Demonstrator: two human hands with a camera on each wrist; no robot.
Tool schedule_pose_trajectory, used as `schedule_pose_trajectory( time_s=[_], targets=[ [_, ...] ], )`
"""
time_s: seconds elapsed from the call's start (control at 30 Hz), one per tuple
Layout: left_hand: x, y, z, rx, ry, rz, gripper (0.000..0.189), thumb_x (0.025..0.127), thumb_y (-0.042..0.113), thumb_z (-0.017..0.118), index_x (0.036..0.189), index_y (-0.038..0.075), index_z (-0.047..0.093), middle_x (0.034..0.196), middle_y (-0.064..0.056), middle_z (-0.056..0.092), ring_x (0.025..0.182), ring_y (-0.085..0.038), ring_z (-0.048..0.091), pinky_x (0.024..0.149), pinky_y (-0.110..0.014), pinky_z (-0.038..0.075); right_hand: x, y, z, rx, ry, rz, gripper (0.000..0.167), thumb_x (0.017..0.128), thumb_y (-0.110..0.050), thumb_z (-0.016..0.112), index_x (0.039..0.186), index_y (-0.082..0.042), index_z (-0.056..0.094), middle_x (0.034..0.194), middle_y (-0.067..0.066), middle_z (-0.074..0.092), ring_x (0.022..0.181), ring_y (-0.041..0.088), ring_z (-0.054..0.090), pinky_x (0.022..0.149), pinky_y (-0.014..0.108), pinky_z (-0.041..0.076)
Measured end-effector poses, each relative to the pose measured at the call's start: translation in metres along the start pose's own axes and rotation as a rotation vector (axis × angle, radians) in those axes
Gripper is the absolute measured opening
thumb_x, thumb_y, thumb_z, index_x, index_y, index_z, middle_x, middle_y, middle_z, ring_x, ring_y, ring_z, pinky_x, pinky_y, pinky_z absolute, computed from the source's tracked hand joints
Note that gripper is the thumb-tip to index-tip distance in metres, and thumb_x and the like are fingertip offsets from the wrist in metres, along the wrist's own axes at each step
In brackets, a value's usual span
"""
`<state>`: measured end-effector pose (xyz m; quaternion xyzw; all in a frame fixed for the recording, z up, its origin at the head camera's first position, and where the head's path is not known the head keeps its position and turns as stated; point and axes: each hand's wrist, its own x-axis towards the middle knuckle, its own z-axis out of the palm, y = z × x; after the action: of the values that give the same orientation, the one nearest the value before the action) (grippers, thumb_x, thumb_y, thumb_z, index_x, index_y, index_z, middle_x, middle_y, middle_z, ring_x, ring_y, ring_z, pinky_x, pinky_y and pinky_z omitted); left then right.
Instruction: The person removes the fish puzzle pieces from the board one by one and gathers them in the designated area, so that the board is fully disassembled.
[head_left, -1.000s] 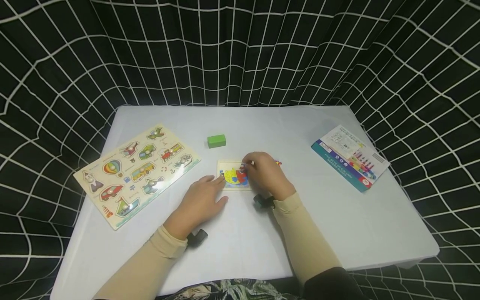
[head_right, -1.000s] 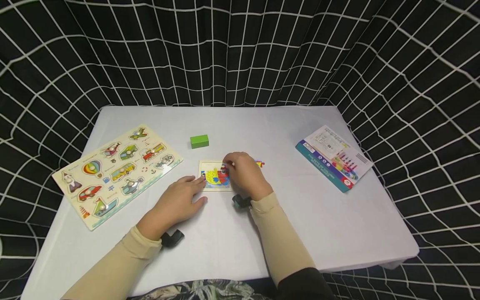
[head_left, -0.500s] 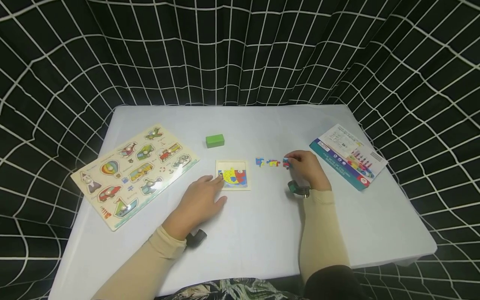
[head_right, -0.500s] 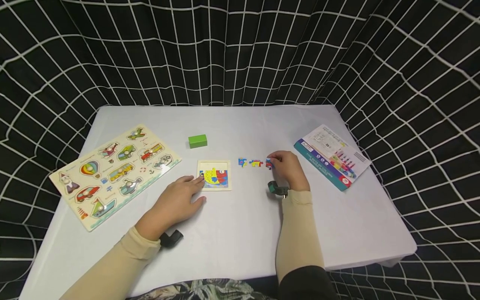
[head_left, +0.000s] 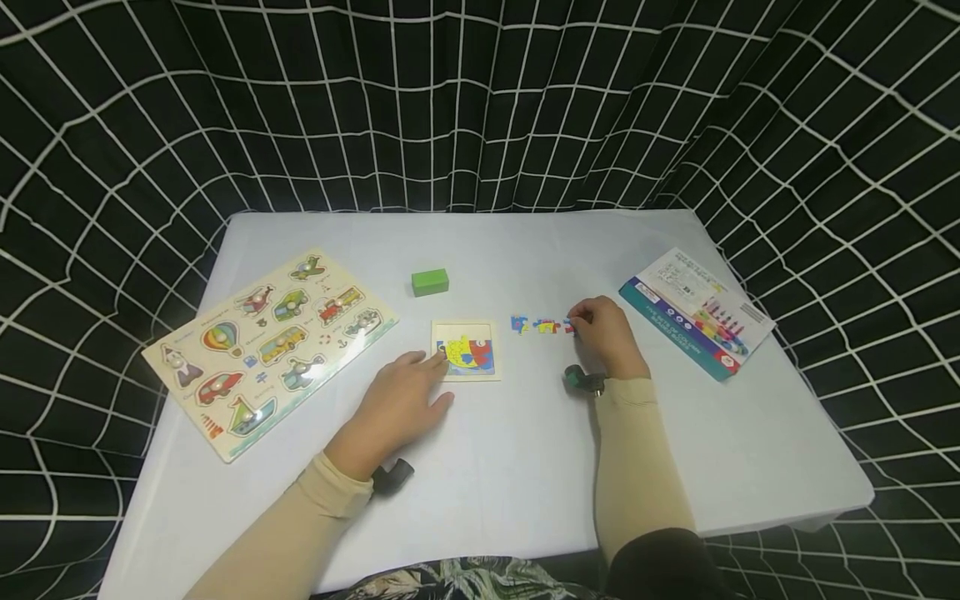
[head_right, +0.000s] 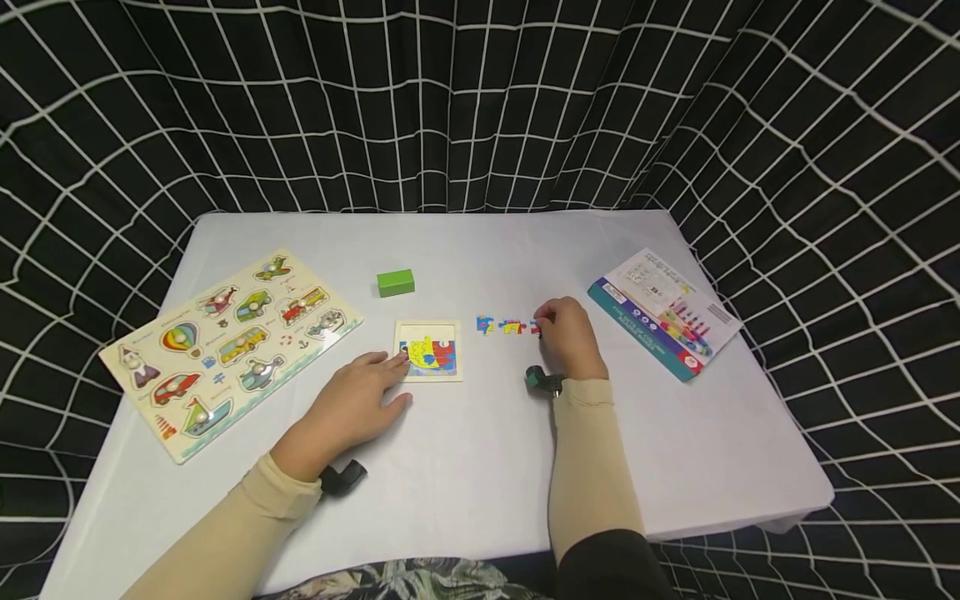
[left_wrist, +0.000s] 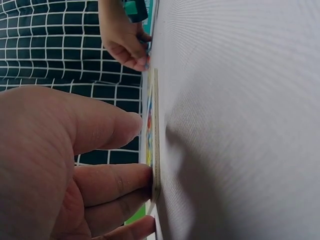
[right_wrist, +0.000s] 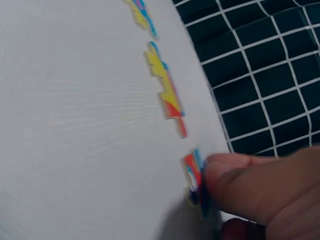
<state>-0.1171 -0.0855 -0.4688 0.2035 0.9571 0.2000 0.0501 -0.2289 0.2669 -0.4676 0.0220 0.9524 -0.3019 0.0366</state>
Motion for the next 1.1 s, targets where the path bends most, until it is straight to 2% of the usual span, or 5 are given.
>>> schedule_pose_trajectory(
  time_s=[0.2,0.33,0.5,0.6,1.1],
  targets=[
    [0.0,0.0,0.0,-0.003,-0.006,-0.003,0.056,0.105,0.037,0.07,0.152,0.007,0.064,0.162,-0.006,0.059,0.153,-0.038,0.051,0.125,-0.057,0.045,-0.003,-0.008,0.008,0.008,0.068,-0.023,0.016,0.108,-0.006,0.061,0.114,0.0,0.074,0.119,0.02,0.063,0.109,0.035,0.057,0.102,0.053,0.053],
    [0.0,0.0,0.0,0.006,-0.013,-0.004,0.055,0.105,0.037,0.069,0.152,0.007,0.065,0.163,-0.005,0.058,0.154,-0.037,0.051,0.126,-0.056,0.045,-0.013,-0.049,0.028,0.042,0.123,-0.171,0.02,0.106,-0.001,0.061,0.12,0.0,0.076,0.117,0.018,0.068,0.104,0.033,0.061,0.094,0.048,0.055],
    [0.001,-0.002,0.001,0.035,0.008,0.018,0.055,0.106,0.037,0.068,0.152,0.007,0.065,0.161,-0.005,0.06,0.152,-0.036,0.053,0.125,-0.054,0.047,-0.031,-0.113,0.07,0.016,-0.104,-0.431,0.026,0.103,-0.003,0.067,0.127,-0.002,0.077,0.117,0.012,0.073,0.104,0.026,0.066,0.099,0.042,0.06],
    [0.001,-0.003,0.0,0.053,0.022,0.041,0.052,0.106,0.036,0.067,0.149,0.007,0.067,0.159,-0.004,0.062,0.15,-0.036,0.056,0.123,-0.053,0.048,-0.036,-0.134,0.087,-0.031,-0.238,-0.502,0.028,0.102,-0.005,0.071,0.129,-0.002,0.077,0.117,0.01,0.073,0.103,0.023,0.064,0.1,0.039,0.059],
    [-0.002,0.001,-0.008,0.034,-0.009,0.026,0.044,0.107,0.035,0.066,0.139,0.006,0.074,0.15,-0.006,0.069,0.147,-0.037,0.06,0.121,-0.053,0.051,-0.029,-0.153,0.093,-0.121,-0.353,-0.428,0.022,0.099,-0.001,0.073,0.121,-0.001,0.072,0.114,0.012,0.067,0.104,0.026,0.06,0.103,0.043,0.057]
  ],
)
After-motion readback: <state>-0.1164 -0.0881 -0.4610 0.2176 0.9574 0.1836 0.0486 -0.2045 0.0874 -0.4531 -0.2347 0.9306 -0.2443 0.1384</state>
